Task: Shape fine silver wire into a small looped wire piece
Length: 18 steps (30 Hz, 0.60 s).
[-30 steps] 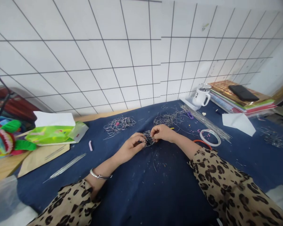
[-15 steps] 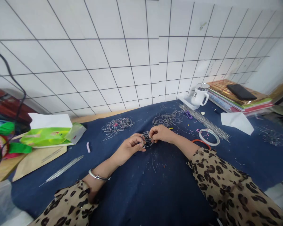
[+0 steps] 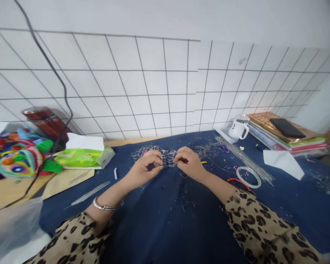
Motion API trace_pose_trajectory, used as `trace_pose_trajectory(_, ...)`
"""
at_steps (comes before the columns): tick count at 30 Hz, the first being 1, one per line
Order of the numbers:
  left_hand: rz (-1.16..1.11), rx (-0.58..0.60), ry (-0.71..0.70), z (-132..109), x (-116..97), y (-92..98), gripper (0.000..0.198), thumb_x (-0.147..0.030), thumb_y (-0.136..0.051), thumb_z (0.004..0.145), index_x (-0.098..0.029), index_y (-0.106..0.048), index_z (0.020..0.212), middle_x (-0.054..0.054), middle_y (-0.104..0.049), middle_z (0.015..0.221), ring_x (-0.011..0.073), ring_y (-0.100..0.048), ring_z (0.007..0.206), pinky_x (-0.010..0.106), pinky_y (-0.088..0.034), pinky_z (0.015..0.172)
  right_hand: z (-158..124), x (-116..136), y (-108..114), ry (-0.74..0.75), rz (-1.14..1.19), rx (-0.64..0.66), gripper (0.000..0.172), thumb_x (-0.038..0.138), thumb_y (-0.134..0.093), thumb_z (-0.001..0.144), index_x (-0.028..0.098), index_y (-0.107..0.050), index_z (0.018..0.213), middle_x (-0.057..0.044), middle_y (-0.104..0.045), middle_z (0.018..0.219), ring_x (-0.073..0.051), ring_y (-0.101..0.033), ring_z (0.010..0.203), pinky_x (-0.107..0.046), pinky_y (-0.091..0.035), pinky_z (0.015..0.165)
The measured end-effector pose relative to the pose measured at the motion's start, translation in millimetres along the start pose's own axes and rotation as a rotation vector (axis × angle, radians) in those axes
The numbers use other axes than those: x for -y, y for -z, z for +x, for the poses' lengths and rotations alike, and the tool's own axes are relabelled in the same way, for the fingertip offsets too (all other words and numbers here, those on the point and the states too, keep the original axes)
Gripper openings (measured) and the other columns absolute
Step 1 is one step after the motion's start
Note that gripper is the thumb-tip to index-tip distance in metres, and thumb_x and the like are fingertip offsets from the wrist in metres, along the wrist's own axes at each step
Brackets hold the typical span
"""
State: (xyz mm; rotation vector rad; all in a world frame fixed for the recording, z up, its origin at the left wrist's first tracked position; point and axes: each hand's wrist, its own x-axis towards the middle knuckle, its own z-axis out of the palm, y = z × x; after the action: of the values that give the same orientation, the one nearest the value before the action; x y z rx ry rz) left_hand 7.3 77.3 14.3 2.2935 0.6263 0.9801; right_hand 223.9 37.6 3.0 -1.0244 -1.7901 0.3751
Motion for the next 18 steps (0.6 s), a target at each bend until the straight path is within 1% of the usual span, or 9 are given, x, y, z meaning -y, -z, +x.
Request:
trace_pose_trajectory(2, 0.142, -0.035, -0.107, 10.2, -5.3, 12.7, 0.005, -0.018, -0.057, 0.077, -0.018, -0.059, 0.082, 0.007, -0.054, 0.094, 0.0182, -0.051, 0.097, 0.034, -0.042, 0.086, 14.4, 6.1, 2.2, 0.107, -0.061, -0.029, 0.020, 0.006, -0.048, 0.073, 0.018, -0.063, 0.077, -0.004, -0.054, 0.089, -0.014, -0.054, 0.082, -0.027, -0.046, 0.075)
trace_pose_trajectory(4, 0.263, -0.076, -0.183, 19.7, -6.1, 22.8, 0.006, -0.018, -0.056, 0.078, -0.018, -0.059, 0.082, 0.008, -0.055, 0.096, 0.0179, -0.052, 0.096, 0.033, -0.044, 0.085, 29.3, 8.5, 2.6, 0.207, -0.126, -0.057, 0.021, 0.005, -0.046, 0.076, 0.018, -0.061, 0.079, -0.005, -0.053, 0.090, -0.014, -0.053, 0.085, -0.027, -0.046, 0.078)
trace_pose_trajectory(6, 0.399, -0.102, -0.275, 26.9, -1.8, 30.5, 0.007, -0.017, -0.053, 0.079, -0.019, -0.059, 0.084, 0.008, -0.055, 0.096, 0.0186, -0.052, 0.096, 0.034, -0.046, 0.083, 41.7, 7.2, 1.5, 0.289, -0.222, -0.060, 0.020, 0.005, -0.044, 0.079, 0.017, -0.060, 0.080, -0.006, -0.052, 0.092, -0.014, -0.053, 0.087, -0.026, -0.046, 0.079)
trace_pose_trajectory(8, 0.542, -0.089, -0.388, 30.5, 6.7, 35.6, 0.011, -0.016, -0.052, 0.080, -0.019, -0.059, 0.087, 0.009, -0.056, 0.096, 0.0199, -0.052, 0.096, 0.036, -0.047, 0.082, 49.1, 1.7, -0.5, 0.360, -0.348, -0.019, 0.019, 0.007, -0.043, 0.082, 0.017, -0.059, 0.081, -0.008, -0.051, 0.097, -0.014, -0.054, 0.084, -0.025, -0.047, 0.075)
trace_pose_trajectory(10, 0.653, -0.031, -0.493, 29.5, 17.5, 38.0, 0.014, -0.015, -0.051, 0.081, -0.019, -0.060, 0.091, 0.010, -0.058, 0.097, 0.0208, -0.053, 0.094, 0.038, -0.047, 0.083, 50.2, -7.5, -2.7, 0.441, -0.449, 0.029, 0.016, 0.010, -0.043, 0.084, 0.017, -0.058, 0.083, -0.009, -0.051, 0.101, -0.013, -0.054, 0.083, -0.024, -0.048, 0.073)
trace_pose_trajectory(12, 0.704, 0.057, -0.560, 24.3, 28.3, 37.9, 0.015, -0.014, -0.050, 0.082, -0.019, -0.060, 0.092, 0.010, -0.060, 0.099, 0.0211, -0.055, 0.095, 0.039, -0.048, 0.084, 45.7, -18.6, -4.4, 0.520, -0.511, 0.067, 0.014, 0.013, -0.045, 0.085, 0.017, -0.058, 0.086, -0.010, -0.052, 0.104, -0.014, -0.054, 0.087, -0.025, -0.048, 0.075)
trace_pose_trajectory(15, 0.677, 0.168, -0.591, 11.3, 41.6, 34.8, 0.017, -0.013, -0.047, 0.084, -0.019, -0.060, 0.094, 0.010, -0.062, 0.102, 0.0203, -0.056, 0.098, 0.038, -0.048, 0.087, 32.1, -33.8, -6.1, 0.599, -0.551, 0.133, 0.013, 0.017, -0.046, 0.086, 0.018, -0.058, 0.091, -0.009, -0.054, 0.103, -0.015, -0.055, 0.090, -0.027, -0.048, 0.077)
trace_pose_trajectory(18, 0.602, 0.254, -0.602, -2.7, 51.7, 30.9, 0.019, -0.012, -0.047, 0.084, -0.020, -0.059, 0.097, 0.010, -0.062, 0.103, 0.0196, -0.056, 0.098, 0.039, -0.048, 0.089, 17.4, -43.7, -9.5, 0.618, -0.541, 0.209, 0.014, 0.020, -0.048, 0.087, 0.020, -0.058, 0.097, -0.009, -0.057, 0.103, -0.016, -0.056, 0.092, -0.027, -0.048, 0.075)
